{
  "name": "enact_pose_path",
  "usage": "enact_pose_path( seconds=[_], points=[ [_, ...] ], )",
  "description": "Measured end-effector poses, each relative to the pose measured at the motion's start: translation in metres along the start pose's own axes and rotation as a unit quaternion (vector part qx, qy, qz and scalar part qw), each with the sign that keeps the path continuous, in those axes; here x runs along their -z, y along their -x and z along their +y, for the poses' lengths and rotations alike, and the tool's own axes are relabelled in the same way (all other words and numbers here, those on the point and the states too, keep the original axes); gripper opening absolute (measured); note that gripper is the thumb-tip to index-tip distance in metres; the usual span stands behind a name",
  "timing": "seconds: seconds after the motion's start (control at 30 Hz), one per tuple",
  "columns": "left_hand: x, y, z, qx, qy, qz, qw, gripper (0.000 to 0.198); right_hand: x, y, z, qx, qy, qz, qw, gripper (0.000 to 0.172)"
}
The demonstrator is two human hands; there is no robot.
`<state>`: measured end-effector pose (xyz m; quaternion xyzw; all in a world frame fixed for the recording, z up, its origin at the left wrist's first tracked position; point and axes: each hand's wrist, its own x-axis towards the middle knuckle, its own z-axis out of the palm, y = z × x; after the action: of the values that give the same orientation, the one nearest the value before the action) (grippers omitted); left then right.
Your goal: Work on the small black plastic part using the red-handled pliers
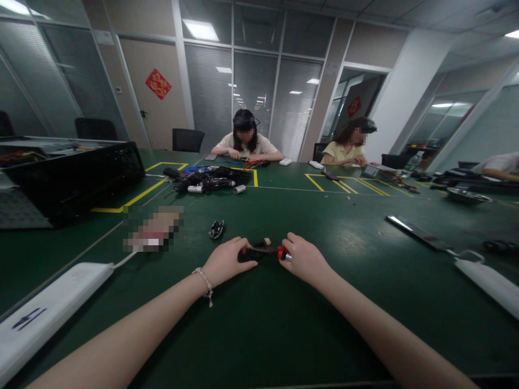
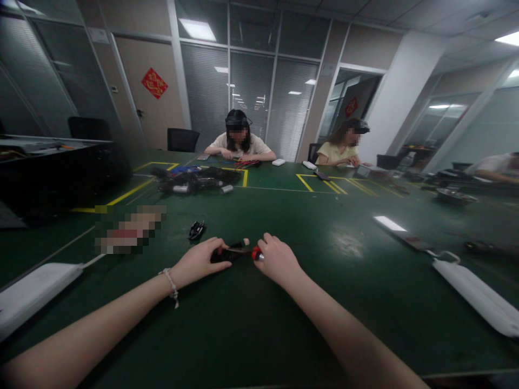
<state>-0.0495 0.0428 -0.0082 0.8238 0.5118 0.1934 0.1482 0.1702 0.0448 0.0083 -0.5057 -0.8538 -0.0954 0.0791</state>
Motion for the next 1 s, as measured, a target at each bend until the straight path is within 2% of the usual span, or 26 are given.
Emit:
enact_pose_path(
  seconds=[0.7,1.0],
  points=[
    [-0.0002,0.0005,-0.0004,-0.007,0.001,0.004,1.000,0.032,0.0014,0.0002,-0.0016,-0.004,0.006,-0.002,1.000,0.022],
    [0.0026,0.0008,0.0038,0.013,0.000,-0.012,1.000,0.031,0.0015,0.0007,-0.0020,0.002,0.004,0.006,1.000,0.023]
  ],
)
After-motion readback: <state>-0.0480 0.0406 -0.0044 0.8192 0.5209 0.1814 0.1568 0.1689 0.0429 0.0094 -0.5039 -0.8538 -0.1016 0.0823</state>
